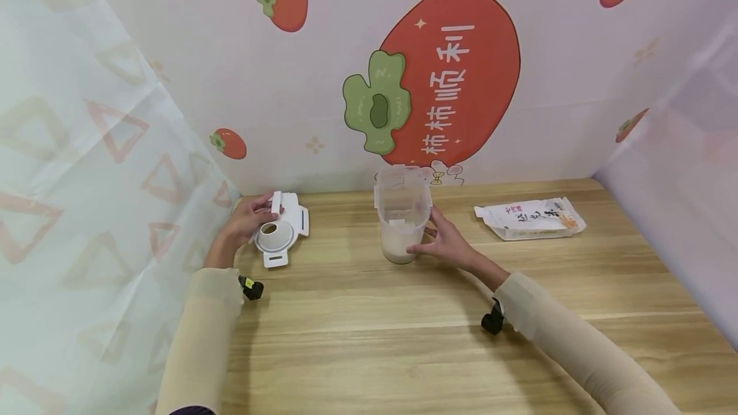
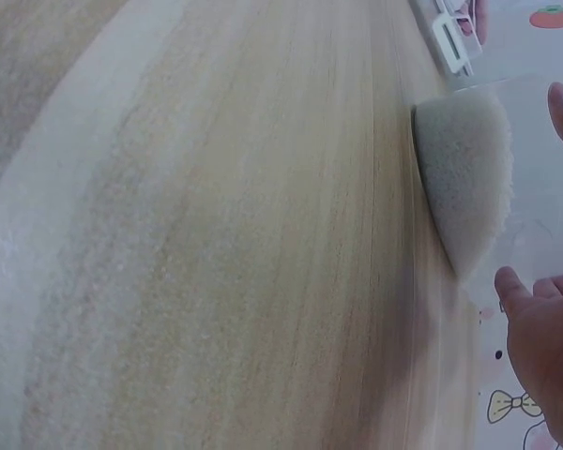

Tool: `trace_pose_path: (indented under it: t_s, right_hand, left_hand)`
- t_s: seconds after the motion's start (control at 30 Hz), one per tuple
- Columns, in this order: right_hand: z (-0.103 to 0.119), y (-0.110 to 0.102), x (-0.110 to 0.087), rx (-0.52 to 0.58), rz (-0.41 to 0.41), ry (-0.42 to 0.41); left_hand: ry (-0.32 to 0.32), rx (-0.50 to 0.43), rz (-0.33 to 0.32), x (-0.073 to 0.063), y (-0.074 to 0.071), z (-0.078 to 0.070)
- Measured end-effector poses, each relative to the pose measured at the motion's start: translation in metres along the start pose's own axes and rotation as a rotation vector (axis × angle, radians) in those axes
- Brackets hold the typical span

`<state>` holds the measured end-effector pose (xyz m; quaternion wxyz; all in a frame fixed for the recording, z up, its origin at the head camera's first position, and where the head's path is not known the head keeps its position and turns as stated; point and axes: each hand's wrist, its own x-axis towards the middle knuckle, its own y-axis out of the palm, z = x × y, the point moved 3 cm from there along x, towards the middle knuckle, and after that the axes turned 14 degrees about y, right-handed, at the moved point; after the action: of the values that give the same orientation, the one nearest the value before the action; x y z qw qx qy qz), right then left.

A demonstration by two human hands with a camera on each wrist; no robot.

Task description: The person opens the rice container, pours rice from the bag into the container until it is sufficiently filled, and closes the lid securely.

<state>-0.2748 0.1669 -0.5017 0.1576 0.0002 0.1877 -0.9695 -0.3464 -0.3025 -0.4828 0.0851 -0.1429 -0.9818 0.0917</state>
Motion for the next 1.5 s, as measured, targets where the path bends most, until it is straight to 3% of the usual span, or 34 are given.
trace_pose_path:
  t_s: [0.33, 0.47, 0.73, 0.9, 1.3, 1.5]
  right_hand:
    - [0.003, 0.002, 0.001, 0.006, 0.004, -0.007]
    - [0.003, 0.001, 0.001, 0.004, 0.005, -0.006]
    - [0.003, 0.002, -0.001, 0.008, 0.003, 0.002]
    - [0.003, 0.001, -0.002, 0.005, 0.001, 0.009]
    - [0.003, 0.002, -0.001, 0.001, 0.006, 0.01]
    - [0.0, 0.0, 0.0, -0.006, 0.001, 0.004]
  left_hand:
    - [-0.053, -0.001, -0.013, -0.005, -0.007, 0.01]
    - [-0.047, 0.009, -0.01, -0.004, -0.009, 0.011]
    - [-0.082, 0.039, 0.026, -0.007, -0.009, 0.015]
    - [-0.092, 0.108, 0.028, -0.006, -0.009, 0.014]
    - [-0.135, 0.162, -0.047, -0.004, -0.013, 0.009]
    - [-0.115, 0.209, -0.063, -0.006, -0.016, 0.005]
